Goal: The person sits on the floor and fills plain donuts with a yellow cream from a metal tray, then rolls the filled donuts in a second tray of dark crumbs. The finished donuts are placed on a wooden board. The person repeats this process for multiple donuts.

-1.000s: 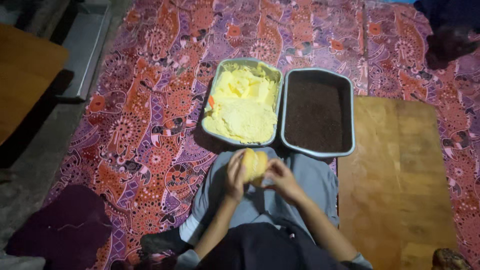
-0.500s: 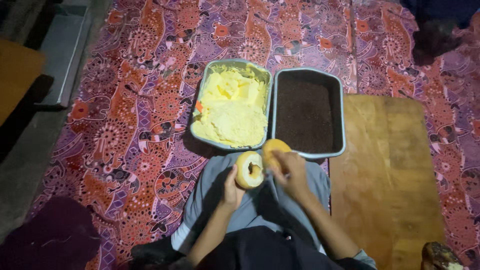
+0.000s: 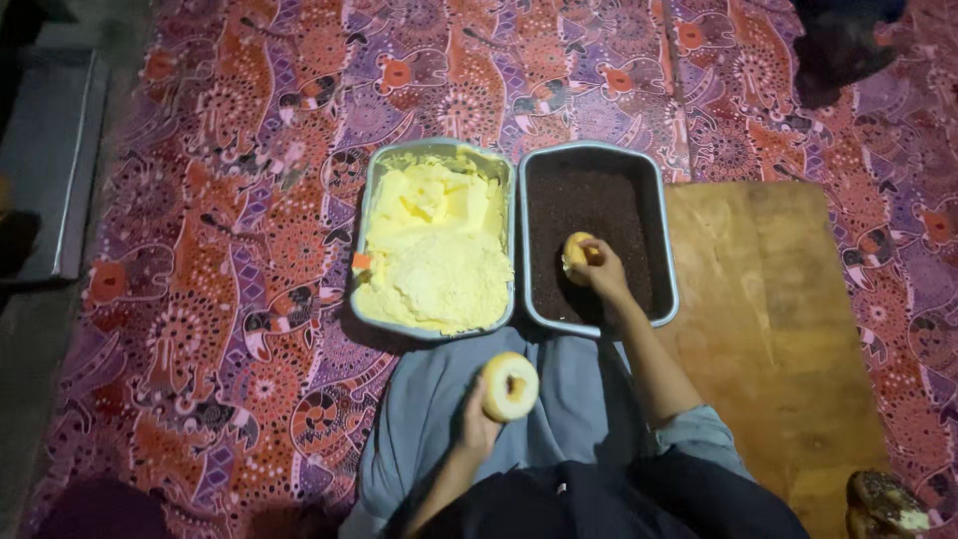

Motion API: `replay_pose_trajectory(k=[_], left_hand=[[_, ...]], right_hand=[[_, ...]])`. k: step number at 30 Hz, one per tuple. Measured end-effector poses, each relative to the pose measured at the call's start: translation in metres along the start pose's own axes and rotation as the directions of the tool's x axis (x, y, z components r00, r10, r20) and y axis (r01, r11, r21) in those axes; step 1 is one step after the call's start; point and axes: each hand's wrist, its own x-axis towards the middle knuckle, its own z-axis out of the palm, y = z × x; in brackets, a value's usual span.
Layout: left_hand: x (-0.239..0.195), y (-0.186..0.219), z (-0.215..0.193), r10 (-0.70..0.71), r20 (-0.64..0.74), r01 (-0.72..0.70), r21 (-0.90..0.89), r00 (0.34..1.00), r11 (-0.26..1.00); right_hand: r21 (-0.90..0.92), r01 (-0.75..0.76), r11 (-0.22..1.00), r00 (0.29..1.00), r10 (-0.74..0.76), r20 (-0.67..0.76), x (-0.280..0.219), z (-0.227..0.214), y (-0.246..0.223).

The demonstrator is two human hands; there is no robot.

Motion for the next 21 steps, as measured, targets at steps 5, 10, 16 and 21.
replay_pose_trajectory(k=[5,10,16,21], left_hand=[[0.006,-0.007,-0.023,-0.025,0.032,0.024,0.043,0.999,0.999],[0.011,0.005,-0.023,-0.023,0.005,0.023,0.077,1.0,0.997],[0.015,0.011,-0.031,-0.009,0.013,0.007,0.114,1.0,0.993],[0.012,0.029,-0.03,0.026,0.122,-0.055,0.24,0.992,0.969]], right_hand=[[-0.249,0.132,0.96,0.991,-0.131,0.019,-0.039,-0.018,-0.017],[0.355,-0.022,0.935,0.999,0.036,-0.031,-0.055,-0.064,0.01],[0.999,-0.005,0.045,0.981,0.196,-0.004,-0.185,-0.175,0.139],[0.933,0.16,0.323,0.755,0.568,-0.326,-0.301,-0.269,0.217]])
